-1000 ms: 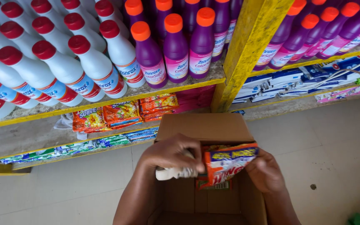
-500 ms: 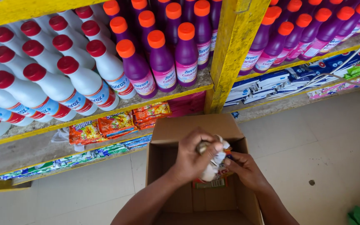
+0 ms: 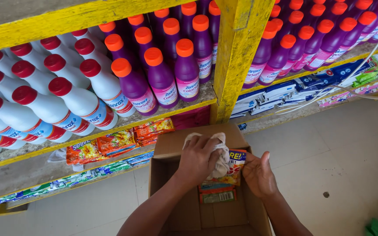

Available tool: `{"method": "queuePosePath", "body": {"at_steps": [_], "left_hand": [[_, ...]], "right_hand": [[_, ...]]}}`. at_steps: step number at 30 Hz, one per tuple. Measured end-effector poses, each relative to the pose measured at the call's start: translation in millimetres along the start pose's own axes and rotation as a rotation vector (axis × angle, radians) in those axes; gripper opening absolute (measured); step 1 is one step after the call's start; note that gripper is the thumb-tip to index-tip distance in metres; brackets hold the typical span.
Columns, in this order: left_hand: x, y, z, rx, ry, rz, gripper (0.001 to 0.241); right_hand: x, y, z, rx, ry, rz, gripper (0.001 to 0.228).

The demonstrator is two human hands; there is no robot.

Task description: Cleaning individual detergent packets with a cloth and placing them into a cardboard box.

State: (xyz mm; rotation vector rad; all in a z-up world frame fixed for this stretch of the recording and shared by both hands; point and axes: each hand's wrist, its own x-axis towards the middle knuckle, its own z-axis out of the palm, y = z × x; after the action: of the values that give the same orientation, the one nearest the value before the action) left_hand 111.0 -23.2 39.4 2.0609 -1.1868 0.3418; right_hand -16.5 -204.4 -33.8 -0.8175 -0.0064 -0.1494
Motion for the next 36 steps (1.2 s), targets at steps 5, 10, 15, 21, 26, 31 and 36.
{"method": "queuePosePath", "body": {"at_steps": [5,10,15,21,26,31,36], "left_hand": [[-3,24,12,0.147,0.013,0.220,0.026],[0,26,11,0.132,0.067,0.288,0.032],[1,28,7,0.069,0.078,0.373,0.030],[0,35,8,0.104,0.027,0.343,0.025],[8,-5,2,0.102,-0.081,0.179,0.035],[4,5,5,0.265,0.027,0.238,0.029],[6,14,-6,0.282,0.067,0.333,0.011]], "right_hand": [[2,7,-8,-0.099,-0.008,-0.069,0.101],[-3,4,-4,-0.166,-0.066,-0.161,0.109],[-1,-5,11,-0.366,-0.125,-0.018,0.118],[-7,7,-5,-0.293,-0.147,-0.120,0.123],[-8,11,-24,-0.135,-0.122,-0.213,0.122],[-5,9,-17,-0.095,-0.091,-0.172,0.114],[-8,5,-9,-0.126,-0.058,-0.220,0.106]]}}
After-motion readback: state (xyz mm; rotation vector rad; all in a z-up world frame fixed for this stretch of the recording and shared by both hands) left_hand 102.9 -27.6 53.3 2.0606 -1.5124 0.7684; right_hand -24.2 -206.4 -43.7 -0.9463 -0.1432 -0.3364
